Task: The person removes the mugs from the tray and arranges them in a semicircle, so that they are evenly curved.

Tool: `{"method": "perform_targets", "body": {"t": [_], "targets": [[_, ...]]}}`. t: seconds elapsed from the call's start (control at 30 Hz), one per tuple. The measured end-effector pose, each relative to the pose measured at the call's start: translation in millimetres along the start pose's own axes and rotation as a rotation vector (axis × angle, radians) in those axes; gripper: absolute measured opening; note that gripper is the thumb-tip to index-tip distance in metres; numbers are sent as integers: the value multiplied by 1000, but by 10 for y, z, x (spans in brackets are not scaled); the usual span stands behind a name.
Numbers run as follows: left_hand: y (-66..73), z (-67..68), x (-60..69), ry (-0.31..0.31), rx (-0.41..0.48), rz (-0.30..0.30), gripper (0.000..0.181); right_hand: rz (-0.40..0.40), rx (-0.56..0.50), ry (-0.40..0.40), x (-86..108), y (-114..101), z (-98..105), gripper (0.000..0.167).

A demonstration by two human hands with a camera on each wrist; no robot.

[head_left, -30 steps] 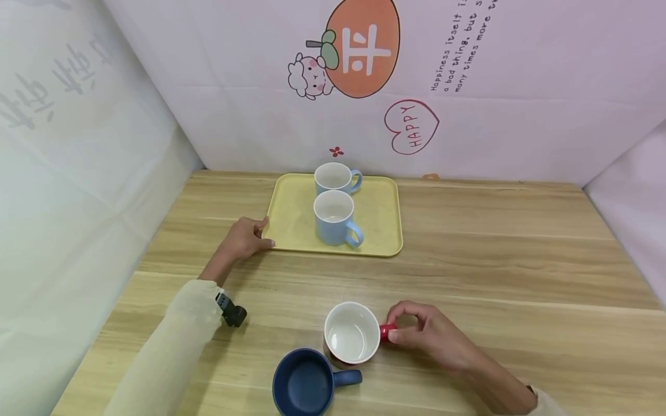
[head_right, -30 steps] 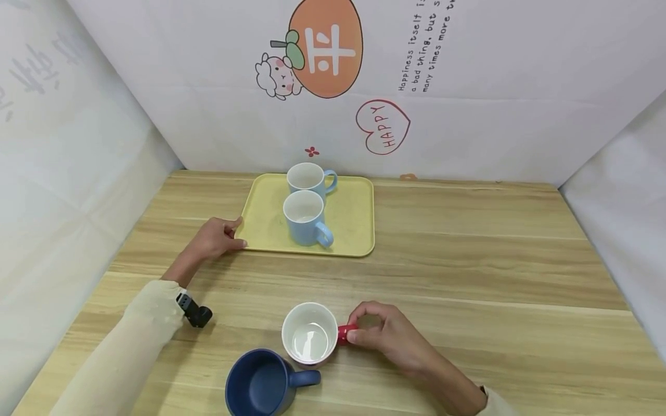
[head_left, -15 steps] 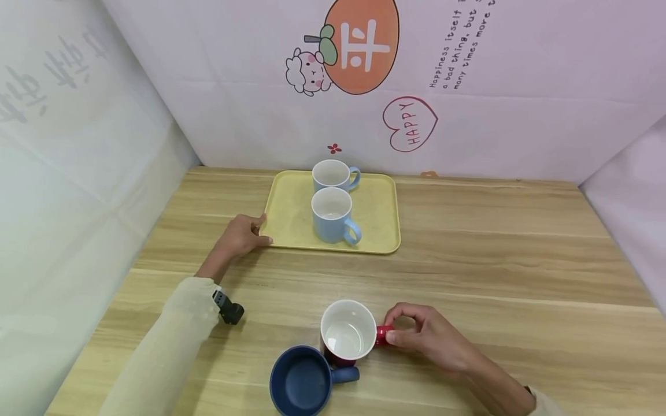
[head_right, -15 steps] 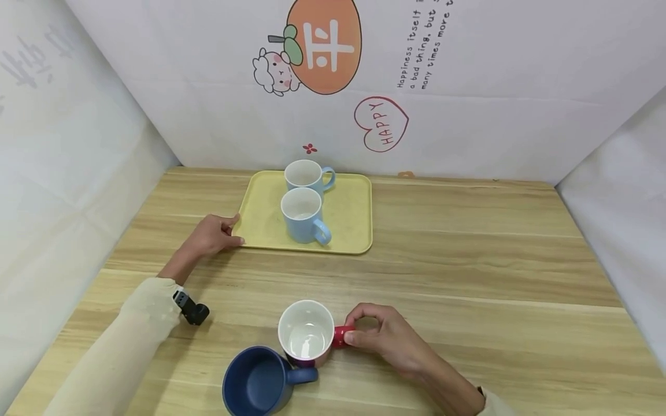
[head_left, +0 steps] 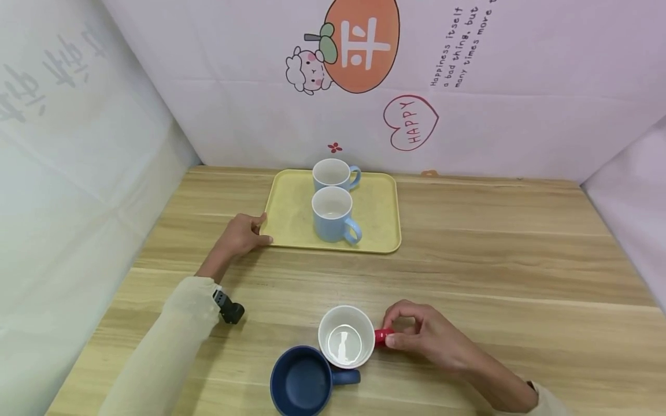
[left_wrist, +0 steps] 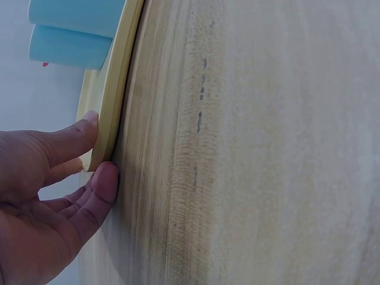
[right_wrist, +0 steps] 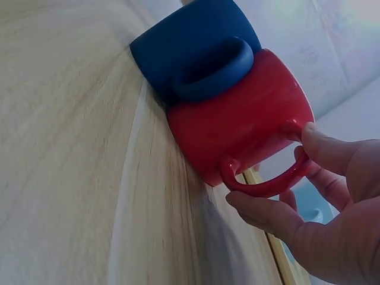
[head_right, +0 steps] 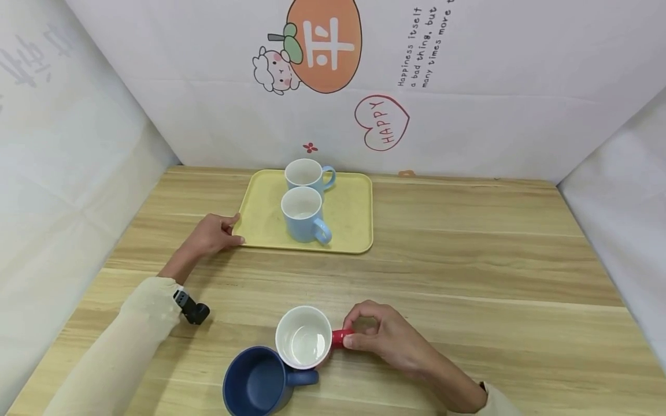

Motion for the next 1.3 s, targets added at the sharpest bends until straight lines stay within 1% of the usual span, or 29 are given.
{"method": "perform_targets", "body": {"t": [0.1, 0.2, 0.43, 0.63, 0.73, 0.87, 0.93, 1.1, 1.2, 1.3], "targets": [[-2, 1, 5, 2, 10, 1, 61, -13, -5, -26, -9, -15, 2, 10], [-2, 5, 3, 5, 15, 4, 59, -27, -34, -55, -12, -25, 0, 11], [8, 16, -6, 3, 12, -2, 57, -76, -42, -62, -15, -46, 3, 11], [20, 15, -10, -6, 2, -13, 55, -143, -48, -92, -17, -25, 40, 25], [24, 11, -9, -9, 8, -15, 53, -154, -20, -75, -20, -17, 88, 29], [15, 8, -11, -13, 14, -11, 49, -144, 6, -3, -37, -30, 164, 31], [8, 9, -16, -10, 15, -6, 49, -145, -28, 35, -53, -42, 197, 35], [1, 8, -14, -16, 6, 1, 61, -154, -158, 154, -112, -98, 272, 45], [-4, 4, -11, -13, 9, 6, 63, -130, -174, 252, -160, -147, 334, 46], [-9, 5, -15, -2, 17, 4, 61, -118, -166, 339, -209, -185, 409, 47]]}}
Point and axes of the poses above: each hand's wrist, its own x-axis away from the middle knuckle, its own z-axis out of the back of the hand, y = z × x, the point moved 3 cm from there along -x, towards the middle knuckle, and after that the axes turned 14 degrees about -z, right-handed, at the moved point
